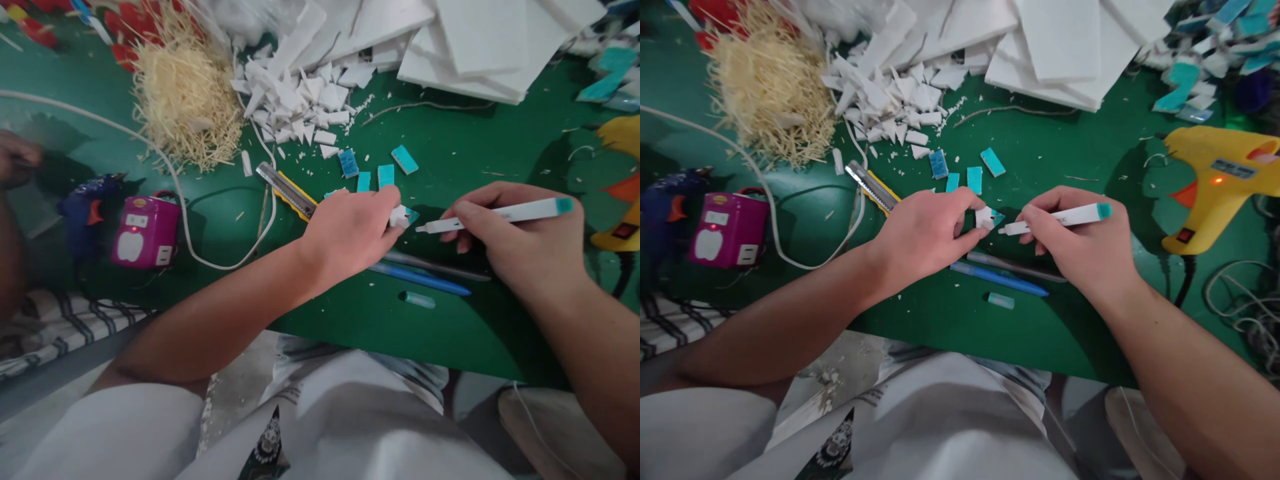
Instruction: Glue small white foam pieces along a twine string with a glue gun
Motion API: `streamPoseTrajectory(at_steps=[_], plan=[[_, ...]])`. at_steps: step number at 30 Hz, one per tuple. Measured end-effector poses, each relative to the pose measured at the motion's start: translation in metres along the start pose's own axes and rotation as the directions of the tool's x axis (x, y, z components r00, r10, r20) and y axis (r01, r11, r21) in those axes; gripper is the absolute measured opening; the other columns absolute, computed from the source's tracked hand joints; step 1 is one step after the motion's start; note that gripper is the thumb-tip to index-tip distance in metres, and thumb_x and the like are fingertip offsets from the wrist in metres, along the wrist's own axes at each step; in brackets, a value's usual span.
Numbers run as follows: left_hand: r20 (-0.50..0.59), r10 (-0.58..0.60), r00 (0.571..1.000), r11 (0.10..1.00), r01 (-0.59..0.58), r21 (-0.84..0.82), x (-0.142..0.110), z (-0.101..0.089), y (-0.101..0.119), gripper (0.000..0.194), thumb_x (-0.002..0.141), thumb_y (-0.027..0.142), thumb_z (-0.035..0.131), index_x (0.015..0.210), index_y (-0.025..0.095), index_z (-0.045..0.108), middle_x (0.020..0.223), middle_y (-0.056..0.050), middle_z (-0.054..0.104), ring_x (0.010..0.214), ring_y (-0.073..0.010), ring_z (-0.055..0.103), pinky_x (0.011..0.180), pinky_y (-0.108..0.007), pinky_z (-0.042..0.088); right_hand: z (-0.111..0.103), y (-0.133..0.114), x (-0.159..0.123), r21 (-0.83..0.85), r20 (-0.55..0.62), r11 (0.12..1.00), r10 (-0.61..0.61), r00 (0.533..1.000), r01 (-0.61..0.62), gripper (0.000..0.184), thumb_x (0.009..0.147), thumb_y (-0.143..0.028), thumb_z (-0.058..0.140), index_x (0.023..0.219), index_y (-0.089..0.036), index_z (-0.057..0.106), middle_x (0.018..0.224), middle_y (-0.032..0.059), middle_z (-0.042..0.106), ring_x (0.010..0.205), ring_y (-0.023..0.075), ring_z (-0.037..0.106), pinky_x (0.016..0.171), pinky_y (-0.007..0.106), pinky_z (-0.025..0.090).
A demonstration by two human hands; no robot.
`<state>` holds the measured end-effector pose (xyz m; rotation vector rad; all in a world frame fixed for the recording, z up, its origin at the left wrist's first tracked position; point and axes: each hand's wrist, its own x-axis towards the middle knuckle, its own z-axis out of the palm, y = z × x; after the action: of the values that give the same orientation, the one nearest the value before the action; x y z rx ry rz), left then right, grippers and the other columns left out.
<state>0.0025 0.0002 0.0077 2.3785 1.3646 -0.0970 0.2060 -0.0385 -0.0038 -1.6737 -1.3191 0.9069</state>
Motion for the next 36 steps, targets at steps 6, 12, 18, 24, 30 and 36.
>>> streamPoseTrajectory(at_steps=[6,12,18,24,30,36], plan=[[-0.013,0.011,1.000,1.000,-0.011,0.002,-0.001,0.000,0.000,0.025,0.108,0.035,0.062,0.122,0.019,0.075,0.070,0.001,0.070,0.069,-0.0205,0.070,0.075,-0.033,0.049,0.001,0.006,0.000,0.026,-0.028,0.997,-0.069,0.997,0.070,0.012,0.079,-0.039,0.086,0.079,-0.027,0.084,0.068,-0.0003,0.075,0.046,0.0128,0.055,0.044,0.029,0.043],[0.001,0.010,1.000,1.000,-0.010,0.014,0.000,0.000,0.000,0.026,0.109,0.035,0.061,0.123,0.017,0.074,0.072,0.001,0.071,0.068,-0.0194,0.069,0.072,-0.031,0.046,0.000,0.014,0.000,0.014,0.002,0.997,-0.082,0.997,0.082,0.020,0.086,-0.036,0.086,0.071,-0.027,0.078,0.060,-0.0017,0.070,0.045,0.0133,0.055,0.042,0.029,0.040],[-0.002,0.010,1.000,1.000,-0.010,0.021,0.000,0.000,0.000,0.026,0.110,0.036,0.060,0.122,0.018,0.074,0.071,0.002,0.070,0.068,-0.0182,0.068,0.070,-0.030,0.044,0.000,0.004,-0.001,0.002,0.020,0.999,-0.050,0.999,0.050,0.016,0.084,-0.040,0.085,0.078,-0.025,0.083,0.068,0.0008,0.076,0.047,0.0112,0.054,0.041,0.027,0.038],[-0.015,0.016,1.000,0.999,-0.015,0.029,0.000,0.001,0.000,0.025,0.109,0.035,0.060,0.122,0.018,0.074,0.072,0.002,0.071,0.067,-0.0170,0.067,0.069,-0.029,0.044,-0.001,-0.003,-0.001,0.005,0.020,0.999,-0.035,0.999,0.035,0.020,0.084,-0.041,0.086,0.072,-0.027,0.079,0.058,-0.0011,0.068,0.046,0.0131,0.055,0.043,0.028,0.042],[-0.009,0.018,1.000,1.000,-0.018,0.024,0.000,0.002,0.000,0.025,0.109,0.034,0.060,0.121,0.017,0.074,0.070,0.003,0.069,0.065,-0.0176,0.066,0.067,-0.030,0.043,-0.001,0.006,0.000,0.018,-0.009,0.998,-0.061,0.998,0.061,0.014,0.081,-0.037,0.083,0.073,-0.026,0.081,0.060,-0.0005,0.072,0.044,0.0124,0.054,0.041,0.027,0.041],[-0.026,0.031,0.999,0.999,-0.030,0.017,0.000,0.002,0.000,0.023,0.108,0.031,0.060,0.120,0.017,0.074,0.068,0.003,0.068,0.063,-0.0169,0.066,0.067,-0.029,0.043,0.001,0.004,0.001,0.028,-0.020,0.997,-0.065,0.998,0.066,0.014,0.078,-0.034,0.079,0.069,-0.023,0.080,0.060,0.0009,0.073,0.042,0.0102,0.053,0.040,0.025,0.038]])
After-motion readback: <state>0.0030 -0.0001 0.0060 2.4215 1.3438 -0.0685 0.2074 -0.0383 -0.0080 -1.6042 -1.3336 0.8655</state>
